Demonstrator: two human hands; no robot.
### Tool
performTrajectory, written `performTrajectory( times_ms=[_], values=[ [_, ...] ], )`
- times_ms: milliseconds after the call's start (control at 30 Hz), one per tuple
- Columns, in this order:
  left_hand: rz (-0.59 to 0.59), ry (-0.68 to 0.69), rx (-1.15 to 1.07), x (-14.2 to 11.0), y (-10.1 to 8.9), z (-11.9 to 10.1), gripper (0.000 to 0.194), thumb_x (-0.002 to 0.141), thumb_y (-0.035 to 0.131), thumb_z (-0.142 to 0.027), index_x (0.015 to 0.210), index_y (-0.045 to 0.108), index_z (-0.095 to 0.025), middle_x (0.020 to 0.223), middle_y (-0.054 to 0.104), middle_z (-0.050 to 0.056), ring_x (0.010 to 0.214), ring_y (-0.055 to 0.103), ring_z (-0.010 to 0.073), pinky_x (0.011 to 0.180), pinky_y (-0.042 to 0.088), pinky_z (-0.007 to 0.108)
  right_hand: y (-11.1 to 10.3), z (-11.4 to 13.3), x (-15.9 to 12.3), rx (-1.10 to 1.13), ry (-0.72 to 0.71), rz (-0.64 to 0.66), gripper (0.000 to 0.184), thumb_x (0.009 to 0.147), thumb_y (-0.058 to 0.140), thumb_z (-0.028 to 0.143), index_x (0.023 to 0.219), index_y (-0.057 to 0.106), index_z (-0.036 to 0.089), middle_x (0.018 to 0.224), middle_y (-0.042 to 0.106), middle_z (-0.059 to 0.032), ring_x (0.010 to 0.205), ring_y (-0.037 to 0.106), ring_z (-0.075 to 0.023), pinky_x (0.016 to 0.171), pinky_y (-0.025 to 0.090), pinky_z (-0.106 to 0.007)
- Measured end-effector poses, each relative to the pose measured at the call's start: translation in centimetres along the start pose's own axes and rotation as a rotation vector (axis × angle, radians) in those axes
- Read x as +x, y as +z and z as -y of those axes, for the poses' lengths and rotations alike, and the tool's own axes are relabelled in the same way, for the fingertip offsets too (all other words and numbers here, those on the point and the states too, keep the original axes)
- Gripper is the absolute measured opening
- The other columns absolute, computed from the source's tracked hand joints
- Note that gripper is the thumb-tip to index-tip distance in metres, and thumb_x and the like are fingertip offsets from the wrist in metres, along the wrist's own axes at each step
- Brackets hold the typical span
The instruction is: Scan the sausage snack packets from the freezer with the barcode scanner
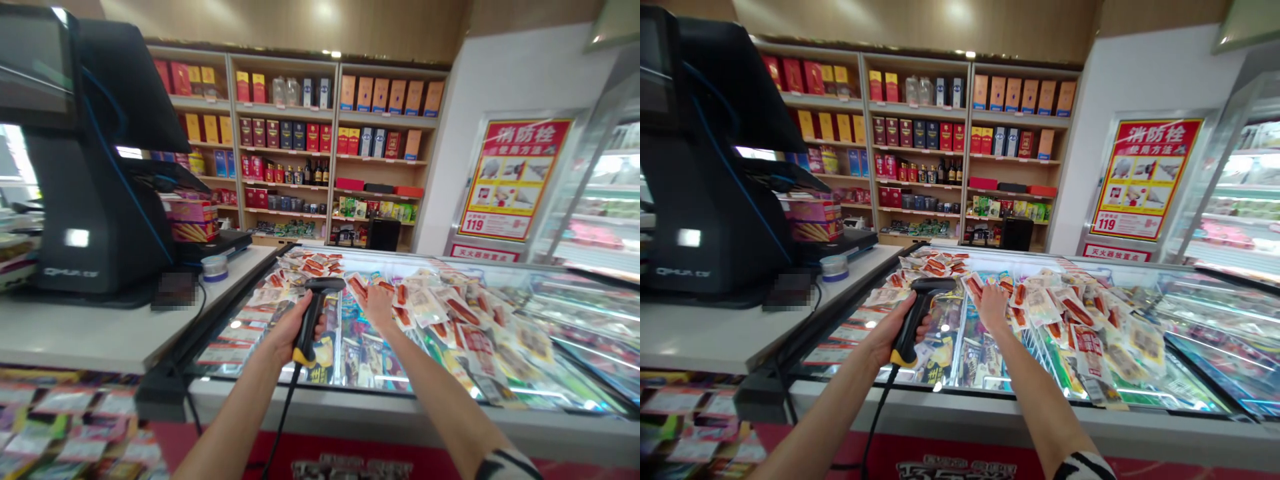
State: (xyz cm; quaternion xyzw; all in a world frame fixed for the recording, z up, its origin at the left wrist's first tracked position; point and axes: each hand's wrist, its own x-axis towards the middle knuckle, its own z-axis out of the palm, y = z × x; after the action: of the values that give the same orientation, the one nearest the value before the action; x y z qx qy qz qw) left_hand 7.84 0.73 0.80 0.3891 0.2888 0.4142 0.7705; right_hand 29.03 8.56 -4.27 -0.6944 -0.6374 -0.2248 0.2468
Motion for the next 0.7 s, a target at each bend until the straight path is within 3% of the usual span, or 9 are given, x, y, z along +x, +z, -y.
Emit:
performTrajectory(
  times_ms=[167, 433, 700],
  values=[
    [0.132, -0.005, -0.026, 0.1, 1.0, 0.1, 0.032, 0.075, 0.045, -0.042, 0.080, 0.052, -0.012, 0.055, 0.049, 0.001, 0.042, 0.044, 0.0058, 0.037, 0.034, 0.016, 0.0, -0.8, -0.1, -0.007, 0.013, -0.025, 0.028, 0.079, 0.038, 0.036, 0.083, 0.055, 0.014, 0.084, 0.058, -0.0102, 0.085, 0.048, -0.0227, 0.076, 0.027, -0.035],
    [0.113, 0.030, -0.018, 0.7, 2.1, 0.5, 0.037, 0.074, 0.043, -0.046, 0.086, 0.052, -0.013, 0.058, 0.049, 0.001, 0.044, 0.044, 0.0054, 0.039, 0.035, 0.015, -0.5, -1.4, -0.6, -0.008, 0.008, -0.046, 0.029, 0.079, 0.037, 0.037, 0.080, 0.055, 0.015, 0.084, 0.058, -0.0101, 0.084, 0.048, -0.0229, 0.077, 0.025, -0.037],
    [0.210, 0.002, -0.013, 1.0, 2.4, 0.6, 0.035, 0.075, 0.042, -0.046, 0.080, 0.052, -0.012, 0.059, 0.049, 0.002, 0.045, 0.044, 0.0058, 0.040, 0.034, 0.016, -0.4, -1.3, -0.8, -0.007, 0.008, -0.039, 0.029, 0.078, 0.039, 0.038, 0.081, 0.055, 0.014, 0.085, 0.058, -0.0109, 0.085, 0.048, -0.0229, 0.079, 0.025, -0.039]
  ],
)
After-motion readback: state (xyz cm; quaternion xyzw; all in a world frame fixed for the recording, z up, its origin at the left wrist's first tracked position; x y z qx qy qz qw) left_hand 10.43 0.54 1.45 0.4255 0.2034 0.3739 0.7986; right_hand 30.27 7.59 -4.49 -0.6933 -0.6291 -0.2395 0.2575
